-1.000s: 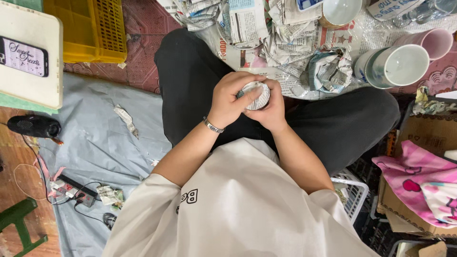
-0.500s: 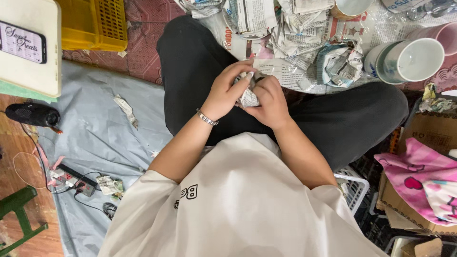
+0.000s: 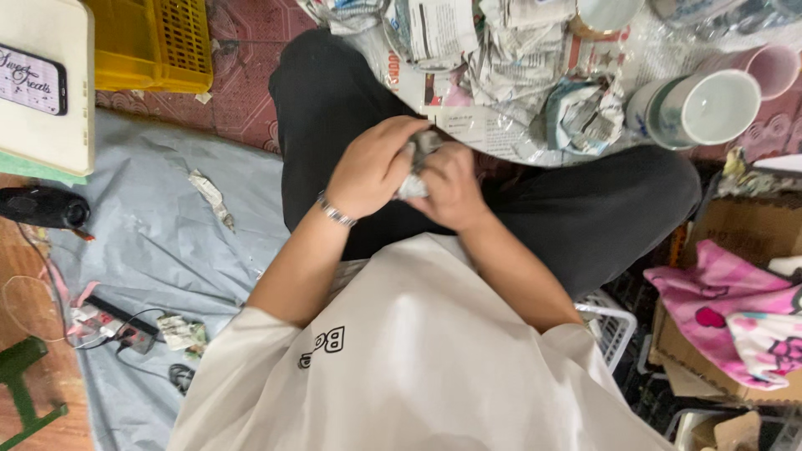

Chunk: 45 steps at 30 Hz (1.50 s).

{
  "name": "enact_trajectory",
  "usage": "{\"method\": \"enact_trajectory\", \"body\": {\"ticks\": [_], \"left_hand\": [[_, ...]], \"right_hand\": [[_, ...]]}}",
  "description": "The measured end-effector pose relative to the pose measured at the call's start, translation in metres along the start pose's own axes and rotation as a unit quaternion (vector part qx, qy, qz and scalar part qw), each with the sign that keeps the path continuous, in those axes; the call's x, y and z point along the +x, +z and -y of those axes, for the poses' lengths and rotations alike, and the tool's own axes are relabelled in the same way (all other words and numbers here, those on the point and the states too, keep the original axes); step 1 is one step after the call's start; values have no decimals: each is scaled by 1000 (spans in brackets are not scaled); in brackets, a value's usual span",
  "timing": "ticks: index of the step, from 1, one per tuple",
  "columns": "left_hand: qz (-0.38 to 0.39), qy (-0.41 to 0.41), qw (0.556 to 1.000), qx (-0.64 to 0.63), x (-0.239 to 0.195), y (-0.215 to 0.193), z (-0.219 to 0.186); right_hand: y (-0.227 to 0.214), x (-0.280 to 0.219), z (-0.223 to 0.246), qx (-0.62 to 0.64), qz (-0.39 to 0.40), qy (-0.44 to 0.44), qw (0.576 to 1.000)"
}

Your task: The person sits cross-legged on the floor and wraps small ceramic cups with newspaper. They pick up a cup, place it on a sheet of newspaper, fold the paper around it, and set the wrapped item aside. This process is repeated for several cups.

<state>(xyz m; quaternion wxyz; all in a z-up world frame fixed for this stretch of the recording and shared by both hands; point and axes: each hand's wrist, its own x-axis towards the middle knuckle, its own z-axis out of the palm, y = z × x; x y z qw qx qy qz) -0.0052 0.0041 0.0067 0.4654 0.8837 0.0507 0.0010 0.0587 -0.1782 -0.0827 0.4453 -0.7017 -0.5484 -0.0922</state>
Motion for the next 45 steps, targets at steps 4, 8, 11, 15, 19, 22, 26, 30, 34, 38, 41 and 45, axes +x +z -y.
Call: {"method": "enact_trajectory", "body": {"ticks": [4,8,11,15,19,22,26,30,34,38,41,45], "left_hand": [[-49,46,998,-8,-35,-41,4],[-62,35,997,43,-62,-46,13],[-67,37,992,96,-69,-38,13],[-56,74,993,76,-68,-25,16],[-64,62,996,15,-60,-22,17],[-84,71,993,40,-57,-18,21],[-160,66,985,24,-56,-11,30],[-228,61,972,11,-54,-8,30],[-218,59,974,7,-52,-8,27],[-213,54,975,22,-51,-9,22],[-211,56,976,26,-50,-11,18],[-200,52,978,7,-51,-11,18]], "right_hand": [[34,17,5,9,-4,-122,992],[51,23,29,-5,116,-135,984],[40,26,41,-8,178,-138,974],[31,35,46,106,262,-24,959],[38,59,36,185,364,76,910],[46,72,36,170,328,-43,928],[49,81,35,221,335,4,916],[52,90,31,241,352,2,904],[57,84,30,245,346,-9,906],[63,80,29,264,326,-37,907],[59,85,29,267,299,-27,916],[51,73,43,176,331,65,925]]}}
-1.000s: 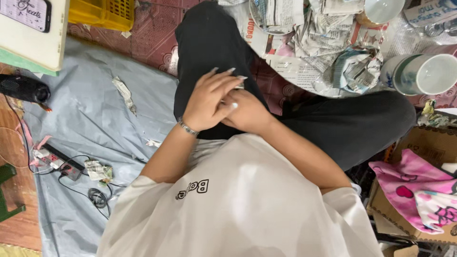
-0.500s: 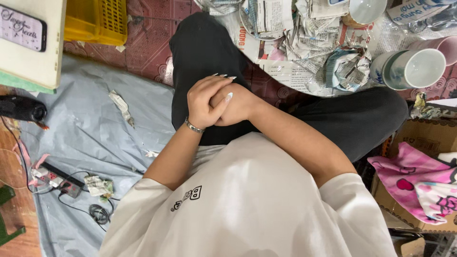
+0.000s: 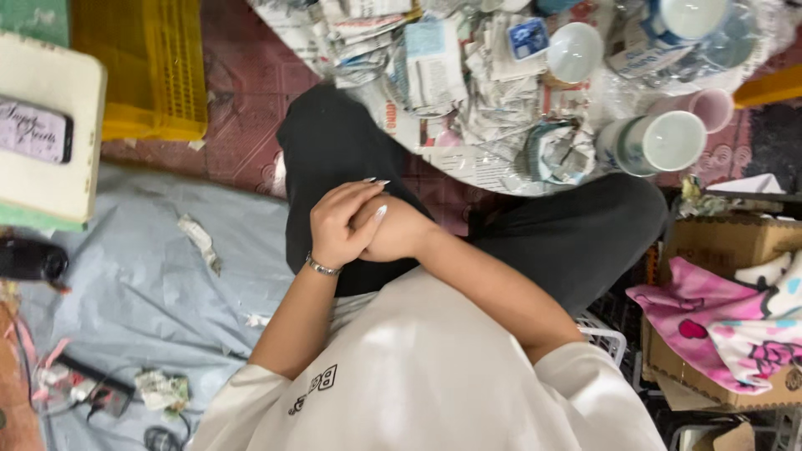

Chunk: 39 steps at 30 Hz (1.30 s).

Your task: The person sits cross-legged on the floor and wraps small ceramic cups with newspaper. They pick up a cup, place it on a sheet of newspaper, fold the paper around it, and set the wrapped item aside. This process is repeated for several cups.

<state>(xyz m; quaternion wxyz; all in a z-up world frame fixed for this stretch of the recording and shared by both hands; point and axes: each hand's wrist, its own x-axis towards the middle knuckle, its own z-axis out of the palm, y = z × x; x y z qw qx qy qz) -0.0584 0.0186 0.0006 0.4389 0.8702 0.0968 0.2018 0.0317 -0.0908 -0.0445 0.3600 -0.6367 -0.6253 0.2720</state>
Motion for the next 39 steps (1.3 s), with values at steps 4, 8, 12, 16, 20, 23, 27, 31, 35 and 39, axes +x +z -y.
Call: {"method": "enact_trajectory", "body": {"ticks": [4,8,12,16,20,23,27,31,35,39], "left_hand": [[11,-22,1000,-12,2,2,7],[18,8,999,-36,0,3,14],[33,7,999,-29,-17,6,22],[27,-125,954,-273,-14,15,27],[-107,-130,913,-371,-31,1,34],[-110,-127,936,-310,-25,-14,48],[12,-101,994,-48,-45,-11,47],[-40,-92,989,-108,-45,27,29],[-60,-181,905,-380,-30,51,11],[-4,-167,907,-386,-15,62,8]], "right_hand": [[3,-26,1,-140,-52,4,989],[8,-44,9,-270,-247,-31,930],[10,-44,14,-225,-234,26,945],[-8,-27,13,-198,-188,-26,962],[0,-21,25,-134,-172,-46,975],[-10,-14,17,-136,-153,-14,979],[-10,-18,10,-5,-198,46,979],[-12,-29,20,129,-255,56,957],[-27,-44,30,80,-296,53,950],[-47,-57,27,31,-296,47,953]]}}
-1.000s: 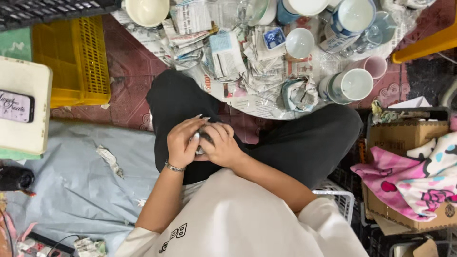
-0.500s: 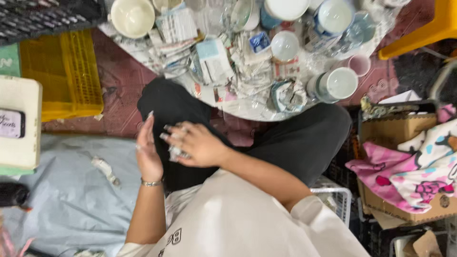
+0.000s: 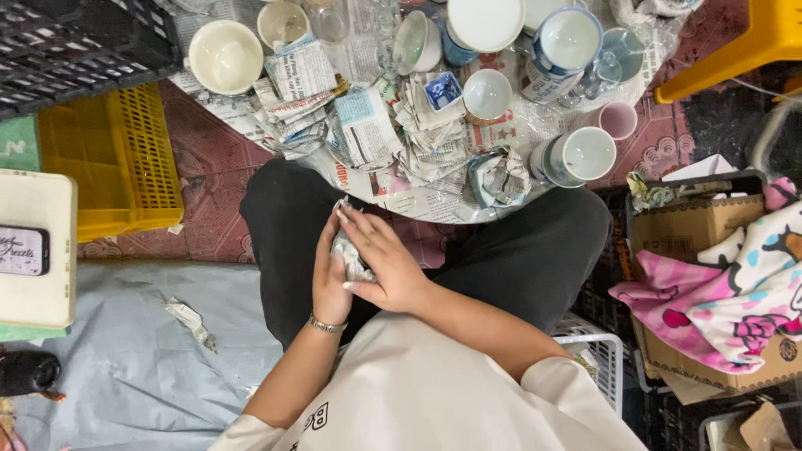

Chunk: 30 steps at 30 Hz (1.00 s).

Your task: The person sits cross-legged on the floor and wraps small ceramic cups with newspaper. They pick up a cup, place it on a sheet of newspaper, fold the paper around it, and set the wrapped item aside. This process is repeated for several cups.

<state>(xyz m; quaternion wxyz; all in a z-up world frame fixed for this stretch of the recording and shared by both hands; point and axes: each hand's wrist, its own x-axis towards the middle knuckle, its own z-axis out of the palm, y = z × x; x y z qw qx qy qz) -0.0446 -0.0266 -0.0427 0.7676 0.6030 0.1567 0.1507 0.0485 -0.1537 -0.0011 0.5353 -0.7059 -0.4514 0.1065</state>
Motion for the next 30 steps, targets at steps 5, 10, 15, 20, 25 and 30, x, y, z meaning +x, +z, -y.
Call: {"method": "enact_trajectory", "body": {"ticks": [5,10,15,20,25,30], "left_hand": [[-10,-82,990,-114,12,20,14],[-10,-134,979,-150,22,30,17],[50,-125,983,-124,35,43,10],[74,-84,992,-58,37,54,10],[60,-101,987,-105,42,67,5],[68,-71,991,-89,58,80,-3]], "right_hand": [[-16,3,-10,-89,36,31,995],[-26,-2,-17,-89,16,22,996],[-34,-4,-13,-88,-73,34,993],[-40,-5,-11,-119,-105,65,985],[-47,-1,-10,-84,-139,80,984],[-57,6,-10,-144,-166,36,975]]}}
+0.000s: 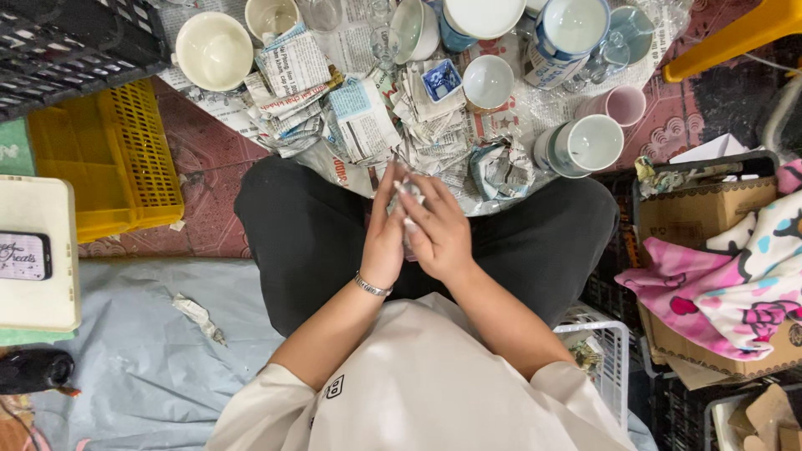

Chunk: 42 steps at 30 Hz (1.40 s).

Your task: The person sits cross-legged on the floor and wraps small ceramic cups with newspaper. They pick up a cup, place it on a sheet of newspaper, fold the paper around it, and set the wrapped item aside. This process is repeated for several cups.

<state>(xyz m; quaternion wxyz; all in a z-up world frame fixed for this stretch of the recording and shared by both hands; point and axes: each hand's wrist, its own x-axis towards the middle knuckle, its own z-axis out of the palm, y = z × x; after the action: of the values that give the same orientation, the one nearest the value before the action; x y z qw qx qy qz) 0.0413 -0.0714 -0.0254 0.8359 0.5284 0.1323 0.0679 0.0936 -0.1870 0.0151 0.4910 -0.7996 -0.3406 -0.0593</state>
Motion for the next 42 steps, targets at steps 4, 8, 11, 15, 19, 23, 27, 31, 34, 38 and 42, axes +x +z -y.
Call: {"method": "enact_trajectory", "body": {"ticks": [4,8,11,15,19,23,27,31,34,38,42], "left_hand": [[29,24,998,49,9,4,-2],[48,18,999,-11,23,11,-6],[103,56,991,69,19,7,-12],[87,237,899,356,13,6,-25],[145,362,803,450,14,8,-28],[156,395,760,493,19,4,-29],[157,355,797,462,19,1,-36],[101,361,808,454,14,5,-40],[72,374,795,471,13,10,-44],[52,365,797,478,8,13,-46],[8,377,780,499,0,16,-39]], "right_hand": [[-8,2,-4,-17,-30,2,999],[-11,5,-11,31,-50,64,996],[-16,2,-23,237,-97,199,946],[-23,-3,-33,577,-140,286,752],[-23,-15,-37,683,-172,323,632],[-20,-20,-40,678,-181,372,608],[-21,-19,-33,689,-153,409,579],[-25,-20,-26,689,-82,409,592],[-30,-19,-27,678,-59,404,611],[-35,-26,-31,737,-10,354,575],[-34,-34,-35,748,40,278,601]]}}
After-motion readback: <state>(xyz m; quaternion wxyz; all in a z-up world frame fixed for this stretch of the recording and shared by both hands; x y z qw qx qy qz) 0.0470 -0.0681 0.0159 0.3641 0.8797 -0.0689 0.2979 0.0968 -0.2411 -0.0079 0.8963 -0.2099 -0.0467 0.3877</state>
